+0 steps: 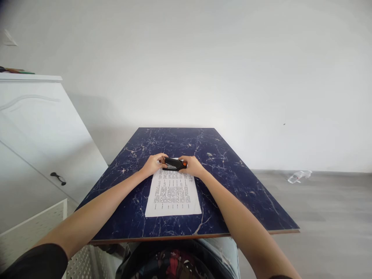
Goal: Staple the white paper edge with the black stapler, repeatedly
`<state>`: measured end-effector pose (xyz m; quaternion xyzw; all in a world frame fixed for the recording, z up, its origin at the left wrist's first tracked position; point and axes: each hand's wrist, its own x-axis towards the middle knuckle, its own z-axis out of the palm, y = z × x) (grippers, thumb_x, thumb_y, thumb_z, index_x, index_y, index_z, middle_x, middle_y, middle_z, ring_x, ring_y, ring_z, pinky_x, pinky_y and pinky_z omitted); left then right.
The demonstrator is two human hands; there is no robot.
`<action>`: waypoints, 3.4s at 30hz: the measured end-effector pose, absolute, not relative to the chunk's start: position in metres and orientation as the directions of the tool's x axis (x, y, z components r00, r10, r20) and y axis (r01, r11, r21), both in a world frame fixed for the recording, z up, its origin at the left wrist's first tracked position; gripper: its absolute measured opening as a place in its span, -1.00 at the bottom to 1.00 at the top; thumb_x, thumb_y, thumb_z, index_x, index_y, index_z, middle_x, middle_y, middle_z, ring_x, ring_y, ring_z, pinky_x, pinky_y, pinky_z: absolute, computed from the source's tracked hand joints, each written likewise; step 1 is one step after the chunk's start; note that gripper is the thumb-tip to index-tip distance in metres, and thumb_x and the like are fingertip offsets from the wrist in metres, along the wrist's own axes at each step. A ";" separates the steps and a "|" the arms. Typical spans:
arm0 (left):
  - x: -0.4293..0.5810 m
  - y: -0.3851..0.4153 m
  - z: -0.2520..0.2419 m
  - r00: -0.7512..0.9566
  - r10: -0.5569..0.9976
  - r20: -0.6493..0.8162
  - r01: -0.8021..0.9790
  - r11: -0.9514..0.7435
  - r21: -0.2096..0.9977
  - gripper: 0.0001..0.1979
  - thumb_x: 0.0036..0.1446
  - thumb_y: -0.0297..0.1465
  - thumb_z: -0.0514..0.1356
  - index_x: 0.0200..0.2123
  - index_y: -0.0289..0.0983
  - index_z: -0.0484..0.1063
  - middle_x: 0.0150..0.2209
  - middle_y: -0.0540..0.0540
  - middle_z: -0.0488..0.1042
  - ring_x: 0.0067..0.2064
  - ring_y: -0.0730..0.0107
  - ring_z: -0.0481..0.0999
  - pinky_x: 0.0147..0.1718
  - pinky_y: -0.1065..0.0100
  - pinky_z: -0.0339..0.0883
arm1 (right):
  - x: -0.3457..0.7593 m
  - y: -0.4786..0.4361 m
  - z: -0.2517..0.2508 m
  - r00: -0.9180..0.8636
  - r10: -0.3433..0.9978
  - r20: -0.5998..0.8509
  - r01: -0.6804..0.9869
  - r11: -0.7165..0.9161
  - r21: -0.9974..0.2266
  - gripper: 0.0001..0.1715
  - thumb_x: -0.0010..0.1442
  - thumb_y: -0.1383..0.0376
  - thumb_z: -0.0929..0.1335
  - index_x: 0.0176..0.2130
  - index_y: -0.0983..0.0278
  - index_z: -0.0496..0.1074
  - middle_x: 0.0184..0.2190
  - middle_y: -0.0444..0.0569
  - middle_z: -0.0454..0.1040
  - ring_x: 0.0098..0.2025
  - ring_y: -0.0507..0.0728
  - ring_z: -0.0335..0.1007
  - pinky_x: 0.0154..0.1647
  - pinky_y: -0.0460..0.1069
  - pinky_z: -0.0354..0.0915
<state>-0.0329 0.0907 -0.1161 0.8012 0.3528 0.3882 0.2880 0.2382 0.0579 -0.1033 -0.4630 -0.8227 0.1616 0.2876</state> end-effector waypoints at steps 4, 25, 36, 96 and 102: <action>-0.033 0.091 -0.115 0.455 0.791 0.409 0.339 -0.578 0.742 -0.62 -0.01 -0.44 0.44 -0.08 -0.22 0.53 -0.38 0.03 0.57 -0.30 0.32 0.57 -0.17 0.29 0.37 | 0.238 0.058 -0.104 -0.407 0.852 0.328 0.669 0.523 -0.528 -0.42 -0.08 0.22 0.59 -0.02 0.20 0.59 -0.37 -0.13 0.58 -0.35 0.11 0.44 -0.23 -0.02 0.26; -0.064 0.111 -0.132 0.315 0.895 0.316 0.881 -0.400 0.254 -0.64 0.38 -0.33 0.08 0.17 -0.24 0.46 0.24 -0.25 0.42 0.27 -0.06 0.35 0.25 -0.04 0.23 | 0.229 0.046 -0.097 -0.493 0.815 0.304 0.656 0.578 -0.485 -0.40 0.20 0.16 0.47 0.19 0.19 0.39 -0.03 0.06 0.57 -0.04 0.25 0.47 -0.05 0.08 0.32; -0.065 0.111 -0.136 0.347 0.901 0.259 0.901 -0.397 0.174 -0.52 0.35 -0.52 -0.04 0.27 -0.25 0.38 0.30 -0.25 0.34 0.30 -0.02 0.30 0.27 -0.02 0.18 | 0.238 0.047 -0.085 -0.568 0.799 0.198 0.659 0.585 -0.472 -0.61 0.14 0.22 0.45 -0.03 0.26 0.48 -0.26 -0.03 0.57 -0.29 0.15 0.45 -0.28 -0.01 0.25; -0.062 0.102 -0.128 0.368 0.890 0.270 0.898 -0.415 0.144 -0.51 0.33 -0.49 -0.03 0.27 -0.29 0.36 0.26 -0.33 0.34 0.24 -0.05 0.33 0.24 -0.03 0.19 | 0.174 0.013 -0.082 -0.877 0.459 0.142 0.359 0.822 -0.442 -0.71 0.36 0.21 0.38 -0.40 0.24 0.37 -0.39 -0.13 0.36 -0.31 0.07 0.29 -0.23 -0.03 0.19; -0.055 0.091 -0.116 0.389 0.873 0.294 0.859 -0.459 0.226 -0.58 0.21 -0.59 -0.01 -0.03 -0.29 0.57 0.05 -0.22 0.52 0.07 0.11 0.48 0.13 0.11 0.34 | 0.266 0.023 -0.039 -0.739 0.674 -0.002 0.592 0.648 -0.480 -0.72 0.31 0.17 0.39 -0.01 0.15 0.56 0.01 0.03 0.54 0.00 0.20 0.45 0.07 0.14 0.32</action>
